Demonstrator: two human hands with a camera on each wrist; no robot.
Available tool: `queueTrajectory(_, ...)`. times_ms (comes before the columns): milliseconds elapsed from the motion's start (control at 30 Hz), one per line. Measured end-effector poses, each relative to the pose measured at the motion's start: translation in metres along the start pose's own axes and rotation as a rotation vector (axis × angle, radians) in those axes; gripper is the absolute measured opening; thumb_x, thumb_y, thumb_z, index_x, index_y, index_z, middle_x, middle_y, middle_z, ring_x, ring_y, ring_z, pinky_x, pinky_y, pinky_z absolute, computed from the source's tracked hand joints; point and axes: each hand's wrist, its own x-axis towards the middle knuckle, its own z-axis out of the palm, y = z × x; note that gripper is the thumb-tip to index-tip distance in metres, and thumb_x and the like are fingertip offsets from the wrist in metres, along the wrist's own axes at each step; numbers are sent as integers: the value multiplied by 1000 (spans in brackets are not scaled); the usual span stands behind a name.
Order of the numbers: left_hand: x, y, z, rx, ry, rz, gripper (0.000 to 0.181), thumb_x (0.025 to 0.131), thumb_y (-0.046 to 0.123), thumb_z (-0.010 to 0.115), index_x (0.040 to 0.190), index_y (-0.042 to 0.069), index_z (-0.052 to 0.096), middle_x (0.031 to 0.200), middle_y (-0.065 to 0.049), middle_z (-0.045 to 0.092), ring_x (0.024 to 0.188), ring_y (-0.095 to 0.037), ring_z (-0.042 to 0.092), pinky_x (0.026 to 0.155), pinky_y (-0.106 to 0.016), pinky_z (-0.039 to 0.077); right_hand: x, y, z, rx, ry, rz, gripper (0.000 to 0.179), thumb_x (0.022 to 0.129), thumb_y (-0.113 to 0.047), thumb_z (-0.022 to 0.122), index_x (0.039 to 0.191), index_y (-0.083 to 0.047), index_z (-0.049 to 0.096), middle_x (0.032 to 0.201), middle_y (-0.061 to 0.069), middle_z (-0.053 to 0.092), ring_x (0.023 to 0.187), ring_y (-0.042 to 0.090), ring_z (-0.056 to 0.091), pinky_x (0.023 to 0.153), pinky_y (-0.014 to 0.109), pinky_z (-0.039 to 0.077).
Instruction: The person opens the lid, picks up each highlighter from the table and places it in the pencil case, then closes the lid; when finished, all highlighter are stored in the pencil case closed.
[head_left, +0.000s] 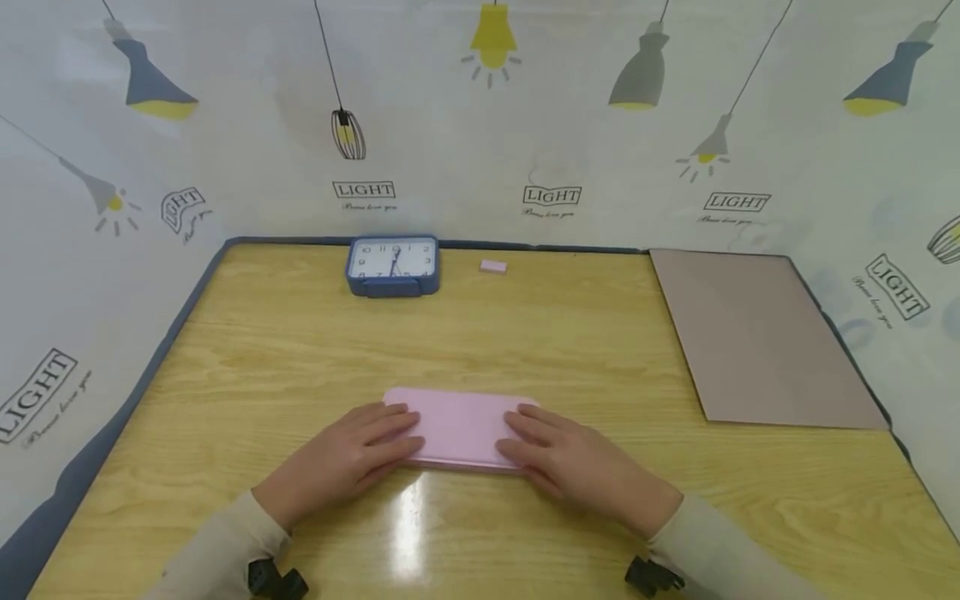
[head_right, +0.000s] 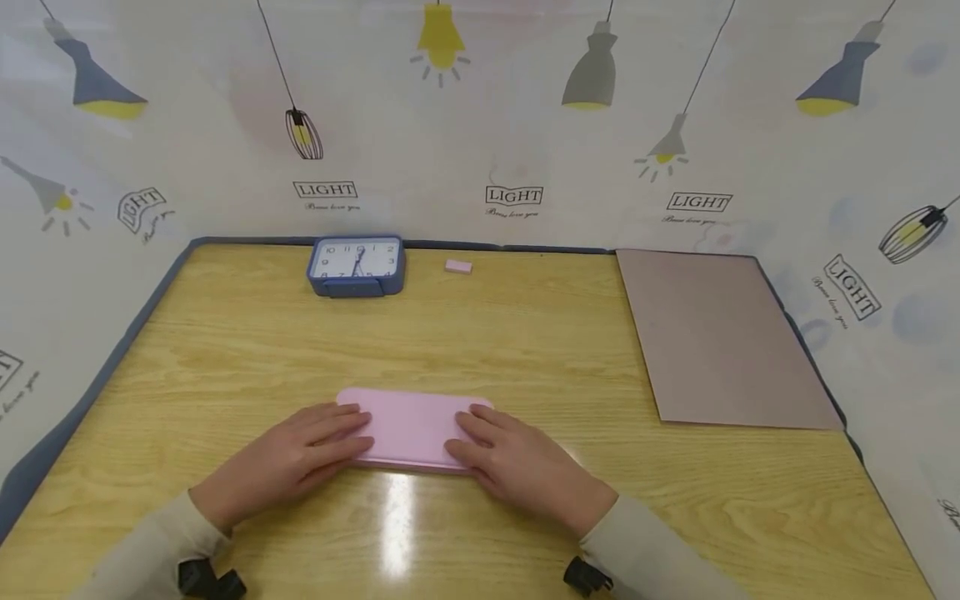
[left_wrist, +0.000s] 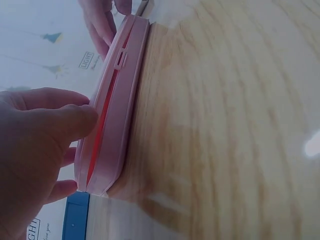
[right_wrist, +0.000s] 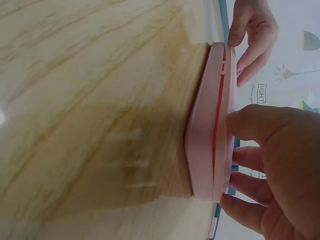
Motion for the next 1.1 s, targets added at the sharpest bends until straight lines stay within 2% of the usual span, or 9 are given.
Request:
queueTrajectory(167,1,3,-1,18,-31,-6,35,89,22,68,123,15,70,131,-11,64,121,-32,59,101,-51,49,-4,0,2,-64,36,-50,42,93,-24,66,134,-18,63,142,15,55,133,34,51,110,45,44)
queueTrajectory(300,3,3,-1,22,-44,-4,42,83,19,71,124,14,69,131,-12,64,121,-33,58,101,-52,49,-5,2,5,-92,75,-67,41,92,-24,68,133,-18,64,140,15,57,132,34,52,109,45,45)
queueTrajectory(533,0,7,7,-5,4,-19,35,87,20,68,122,16,70,129,-12,65,119,-34,59,99,-55,49,-7,1,9,-118,88,-78,39,93,-21,63,132,-19,65,138,15,59,130,34,53,108,44,46)
queueTrajectory(700,-3,11,9,-24,16,-48,37,83,18,70,121,17,71,130,-11,65,121,-33,59,100,-56,48,-8,1,14,-132,81,-66,38,94,-21,62,132,-21,65,138,14,59,131,33,53,109,43,45)
queueTrajectory(900,0,12,7,-32,10,-59,38,84,19,72,122,13,70,127,-10,66,119,-30,60,100,-50,50,-8,-1,16,-55,81,-26,40,93,-26,65,133,-20,64,139,13,59,131,32,52,109,45,45)
queueTrajectory(1000,7,11,3,-27,33,-98,41,89,24,69,127,10,66,128,-10,66,117,-30,61,99,-48,51,-9,3,14,-36,153,8,44,94,-32,63,136,-16,61,138,12,59,130,32,54,109,46,45)
queueTrajectory(1100,15,7,-7,3,72,-201,47,93,30,65,135,11,60,135,-11,61,122,-32,58,103,-50,48,-11,15,9,-76,241,95,51,97,-41,58,140,-13,56,140,15,57,130,36,52,110,50,42)
